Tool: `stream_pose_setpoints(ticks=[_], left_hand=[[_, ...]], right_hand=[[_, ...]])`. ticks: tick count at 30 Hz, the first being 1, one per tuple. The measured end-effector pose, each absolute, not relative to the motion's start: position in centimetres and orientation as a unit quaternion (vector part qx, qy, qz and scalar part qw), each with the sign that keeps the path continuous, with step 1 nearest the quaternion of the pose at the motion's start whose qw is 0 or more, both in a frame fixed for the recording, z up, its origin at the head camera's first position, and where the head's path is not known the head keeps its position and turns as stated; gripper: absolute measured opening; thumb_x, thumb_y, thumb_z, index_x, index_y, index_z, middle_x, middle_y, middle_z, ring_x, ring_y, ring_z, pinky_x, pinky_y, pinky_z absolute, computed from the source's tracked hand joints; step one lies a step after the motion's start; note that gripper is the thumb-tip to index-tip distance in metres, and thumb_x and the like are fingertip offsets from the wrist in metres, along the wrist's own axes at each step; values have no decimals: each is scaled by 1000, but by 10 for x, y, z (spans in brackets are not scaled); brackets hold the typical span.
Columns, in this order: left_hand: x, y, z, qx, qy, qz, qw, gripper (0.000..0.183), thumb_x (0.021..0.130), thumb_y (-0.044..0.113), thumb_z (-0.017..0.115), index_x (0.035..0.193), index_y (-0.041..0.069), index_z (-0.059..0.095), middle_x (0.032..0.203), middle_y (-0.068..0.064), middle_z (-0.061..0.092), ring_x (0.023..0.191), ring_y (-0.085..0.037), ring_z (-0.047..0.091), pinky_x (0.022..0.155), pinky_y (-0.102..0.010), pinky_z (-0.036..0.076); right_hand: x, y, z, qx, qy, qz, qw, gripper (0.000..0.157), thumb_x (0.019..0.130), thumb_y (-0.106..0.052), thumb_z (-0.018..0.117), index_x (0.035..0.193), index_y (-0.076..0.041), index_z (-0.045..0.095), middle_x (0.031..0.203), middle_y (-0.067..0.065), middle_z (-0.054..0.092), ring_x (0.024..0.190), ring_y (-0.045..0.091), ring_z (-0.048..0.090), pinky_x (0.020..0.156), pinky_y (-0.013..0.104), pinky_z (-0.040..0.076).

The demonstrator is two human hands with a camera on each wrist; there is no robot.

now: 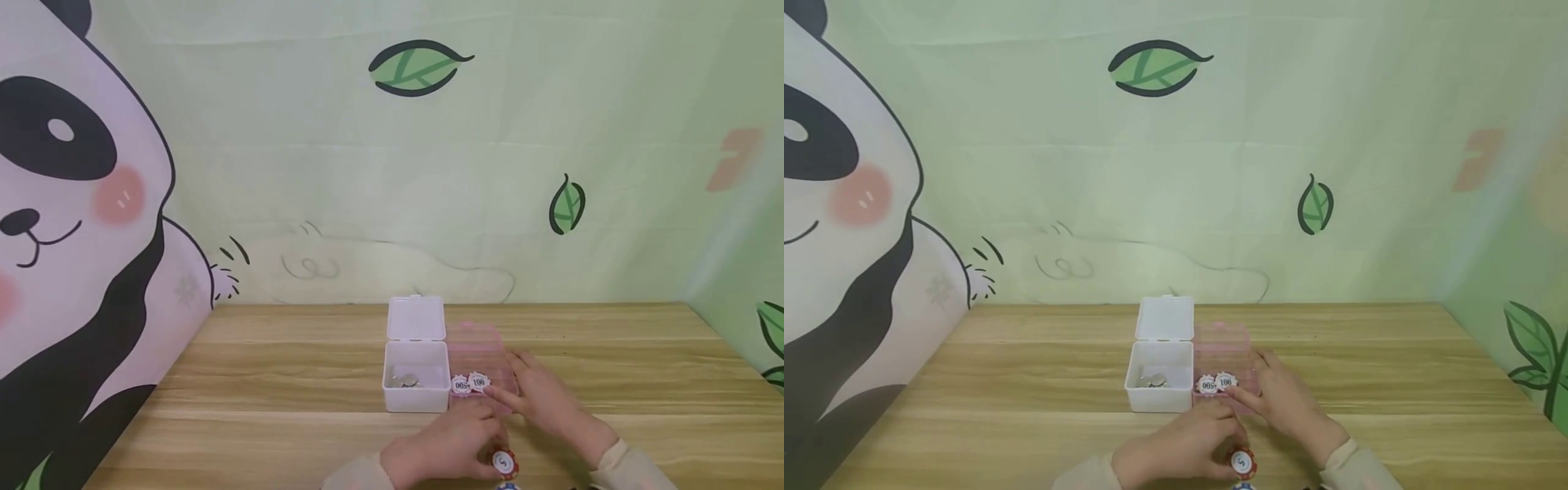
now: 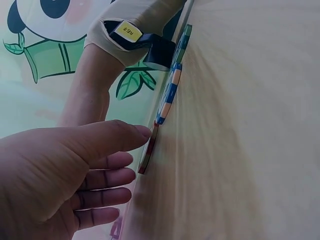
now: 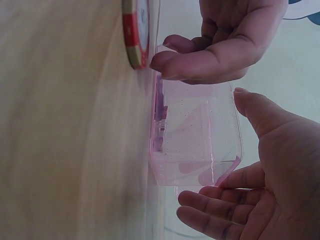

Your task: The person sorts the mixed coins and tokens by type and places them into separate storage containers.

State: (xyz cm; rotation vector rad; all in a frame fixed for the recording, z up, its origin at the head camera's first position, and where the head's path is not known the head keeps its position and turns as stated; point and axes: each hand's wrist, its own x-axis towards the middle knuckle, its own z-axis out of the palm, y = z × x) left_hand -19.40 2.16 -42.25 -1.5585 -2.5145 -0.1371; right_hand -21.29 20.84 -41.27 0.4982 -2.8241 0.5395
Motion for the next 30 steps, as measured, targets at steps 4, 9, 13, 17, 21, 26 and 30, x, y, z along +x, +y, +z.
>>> stream_pose_setpoints(ticks=[4, 9, 13, 17, 21, 26, 30], left_hand=[[-195, 22, -425, -526, -845, -44, 88, 25, 80, 46, 73, 95, 27, 68, 94, 15, 59, 102, -2, 54, 96, -14, 39], [-196, 22, -426, -519, -850, -56, 63, 24, 81, 45, 73, 96, 26, 68, 97, 14, 59, 109, -3, 53, 99, -15, 39], [-196, 22, -428, -519, -851, -59, 63, 24, 81, 45, 73, 96, 26, 69, 97, 13, 58, 107, -3, 52, 96, -14, 39], [-196, 22, -429, -519, -850, -57, 71, 24, 81, 46, 72, 95, 27, 70, 95, 14, 58, 102, -1, 52, 91, -12, 40], [-197, 23, -430, -512, -854, -59, 63, 26, 80, 47, 73, 95, 27, 69, 95, 15, 59, 102, -1, 52, 91, -12, 40], [-198, 24, -432, -506, -859, -64, 53, 27, 80, 48, 73, 94, 26, 69, 95, 14, 57, 104, -2, 51, 93, -13, 39], [-198, 24, -434, -508, -857, -66, 64, 26, 79, 49, 73, 92, 26, 69, 92, 15, 56, 102, -2, 51, 93, -13, 39]], right_hand=[[-212, 208, -412, 172, -962, 184, 109, 77, 88, -44, 65, 136, 13, 43, 130, 31, 53, 112, 46, 58, 93, 55, 49], [-211, 209, -412, 172, -962, 185, 105, 77, 88, -46, 64, 135, 12, 44, 130, 31, 53, 112, 46, 58, 93, 55, 50], [-212, 208, -413, 170, -962, 187, 104, 77, 88, -45, 64, 135, 12, 44, 130, 30, 53, 111, 45, 58, 93, 54, 50], [-212, 208, -413, 171, -961, 191, 107, 77, 88, -43, 65, 136, 13, 43, 130, 31, 53, 111, 45, 58, 93, 55, 50], [-212, 208, -413, 172, -960, 192, 109, 77, 88, -44, 64, 136, 13, 42, 130, 32, 52, 111, 47, 58, 92, 55, 50], [-212, 208, -414, 174, -959, 192, 114, 78, 88, -44, 65, 136, 13, 42, 131, 31, 52, 111, 46, 59, 93, 55, 50], [-212, 208, -414, 178, -957, 194, 121, 76, 88, -42, 66, 136, 12, 43, 129, 30, 53, 110, 45, 59, 93, 54, 50]])
